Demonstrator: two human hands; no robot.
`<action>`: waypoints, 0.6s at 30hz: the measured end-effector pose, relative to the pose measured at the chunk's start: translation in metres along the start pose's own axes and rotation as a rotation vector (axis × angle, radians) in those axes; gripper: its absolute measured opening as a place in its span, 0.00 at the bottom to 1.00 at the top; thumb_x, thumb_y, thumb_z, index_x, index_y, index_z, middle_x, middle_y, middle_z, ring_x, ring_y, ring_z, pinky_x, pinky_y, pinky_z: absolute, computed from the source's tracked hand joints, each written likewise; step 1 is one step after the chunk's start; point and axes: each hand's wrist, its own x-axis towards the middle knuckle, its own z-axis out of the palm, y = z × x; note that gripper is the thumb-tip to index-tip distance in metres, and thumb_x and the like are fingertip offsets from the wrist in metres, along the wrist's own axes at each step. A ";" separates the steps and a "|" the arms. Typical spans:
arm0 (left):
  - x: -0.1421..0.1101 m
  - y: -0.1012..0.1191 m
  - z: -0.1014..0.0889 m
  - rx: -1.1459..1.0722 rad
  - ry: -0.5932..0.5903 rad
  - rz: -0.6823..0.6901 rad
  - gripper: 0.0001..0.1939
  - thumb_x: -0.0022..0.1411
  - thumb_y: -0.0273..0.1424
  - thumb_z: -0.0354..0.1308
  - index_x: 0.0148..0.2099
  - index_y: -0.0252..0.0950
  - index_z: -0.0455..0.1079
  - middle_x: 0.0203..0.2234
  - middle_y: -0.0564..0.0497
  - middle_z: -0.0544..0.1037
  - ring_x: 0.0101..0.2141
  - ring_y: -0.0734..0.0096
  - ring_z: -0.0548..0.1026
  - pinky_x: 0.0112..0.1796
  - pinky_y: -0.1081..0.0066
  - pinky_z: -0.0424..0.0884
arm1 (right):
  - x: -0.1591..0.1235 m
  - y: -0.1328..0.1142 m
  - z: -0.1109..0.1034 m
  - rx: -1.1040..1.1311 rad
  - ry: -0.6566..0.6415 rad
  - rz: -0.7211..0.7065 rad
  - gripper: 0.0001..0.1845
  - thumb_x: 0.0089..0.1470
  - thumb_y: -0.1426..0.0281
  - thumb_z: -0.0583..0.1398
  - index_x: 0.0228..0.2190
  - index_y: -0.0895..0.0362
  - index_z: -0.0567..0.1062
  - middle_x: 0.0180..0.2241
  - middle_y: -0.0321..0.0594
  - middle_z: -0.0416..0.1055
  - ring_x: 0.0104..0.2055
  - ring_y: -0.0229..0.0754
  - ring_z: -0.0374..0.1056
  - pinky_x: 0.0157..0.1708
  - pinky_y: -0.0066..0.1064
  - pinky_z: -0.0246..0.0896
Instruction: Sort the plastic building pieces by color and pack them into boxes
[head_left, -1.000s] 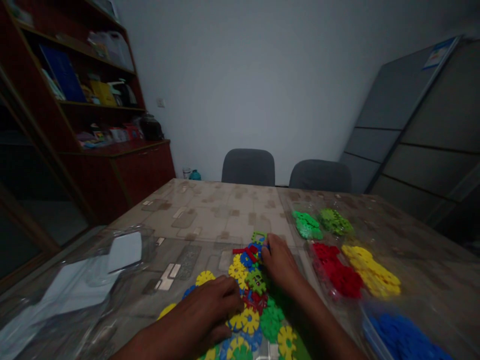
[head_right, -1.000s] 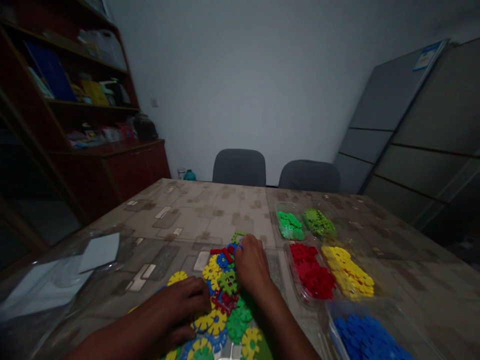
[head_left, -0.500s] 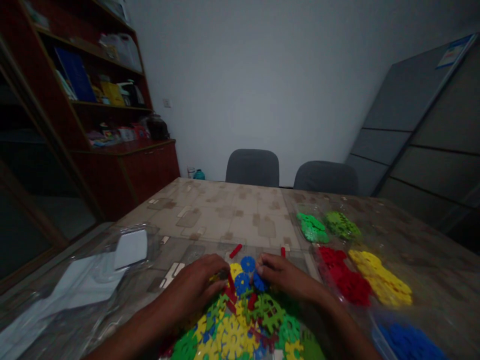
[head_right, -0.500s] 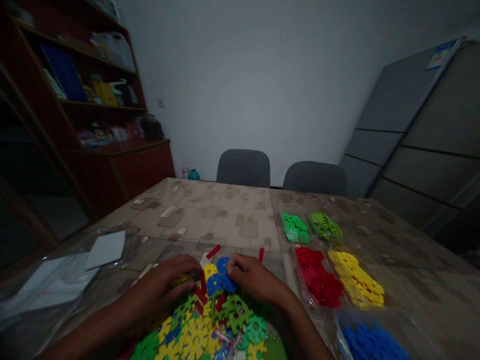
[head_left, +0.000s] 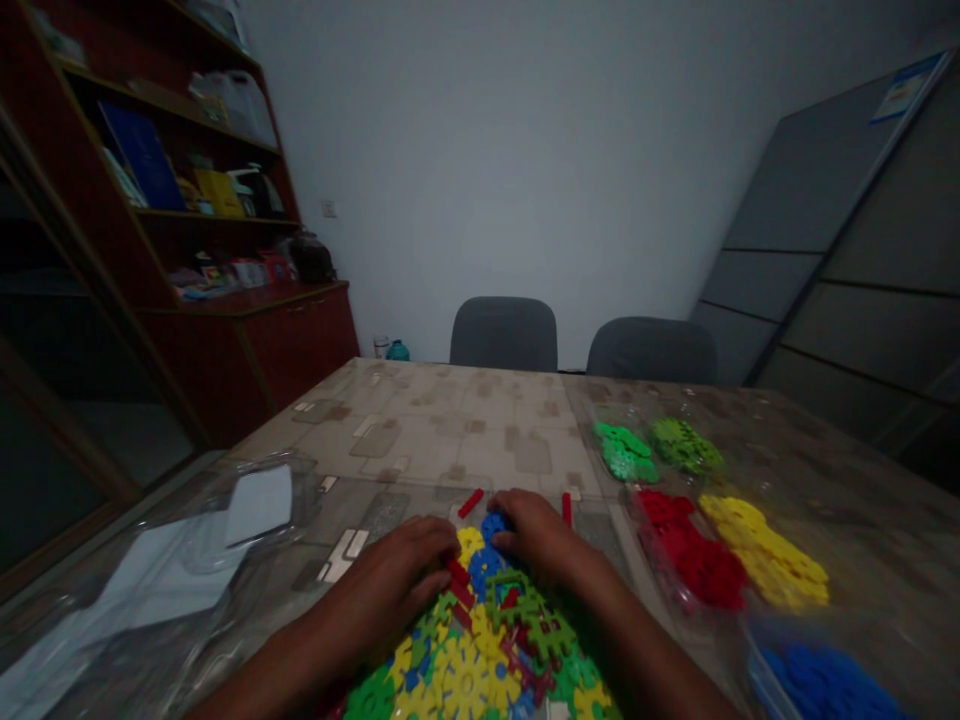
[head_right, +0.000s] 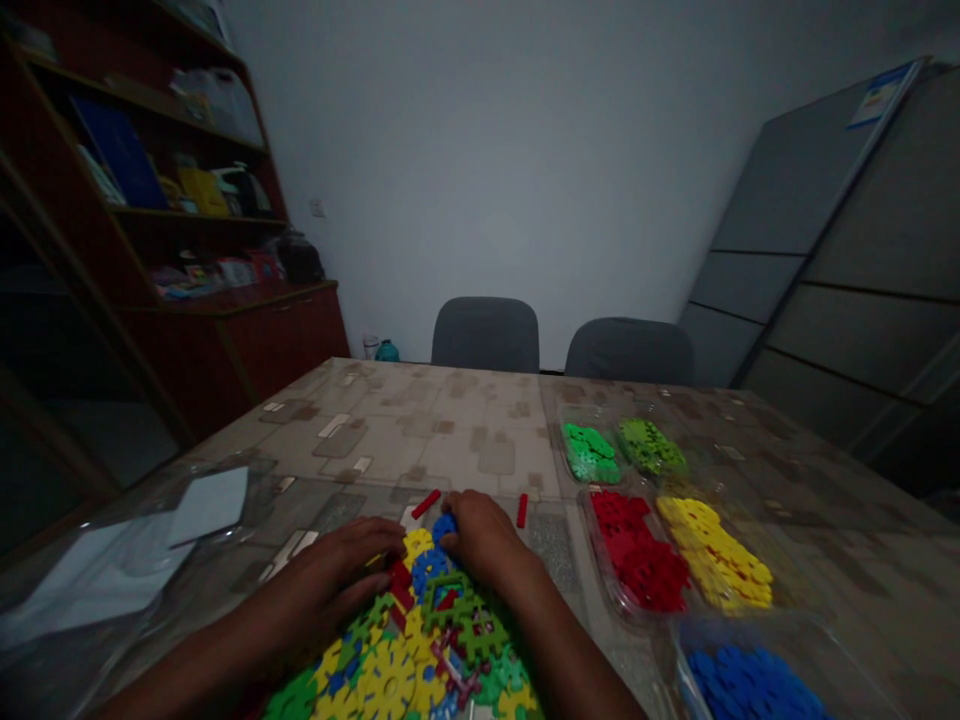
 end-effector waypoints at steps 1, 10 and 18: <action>0.000 0.000 0.000 0.000 -0.005 0.002 0.12 0.67 0.28 0.55 0.51 0.42 0.74 0.52 0.46 0.77 0.52 0.57 0.73 0.53 0.63 0.68 | 0.002 -0.001 0.000 -0.035 -0.014 0.016 0.14 0.58 0.68 0.66 0.45 0.58 0.75 0.47 0.42 0.74 0.51 0.49 0.70 0.52 0.49 0.64; 0.000 0.002 -0.001 0.050 -0.021 0.018 0.12 0.67 0.26 0.55 0.49 0.41 0.74 0.50 0.48 0.77 0.51 0.58 0.74 0.51 0.63 0.70 | 0.002 -0.003 -0.003 -0.079 0.031 0.085 0.10 0.57 0.69 0.66 0.40 0.59 0.76 0.40 0.38 0.76 0.41 0.43 0.72 0.41 0.37 0.68; -0.001 -0.013 0.030 0.134 0.078 0.198 0.22 0.74 0.31 0.49 0.67 0.47 0.60 0.67 0.47 0.64 0.65 0.52 0.60 0.62 0.49 0.60 | -0.041 -0.019 -0.027 -0.145 0.121 0.147 0.12 0.54 0.77 0.61 0.41 0.57 0.78 0.38 0.46 0.80 0.42 0.50 0.75 0.38 0.33 0.60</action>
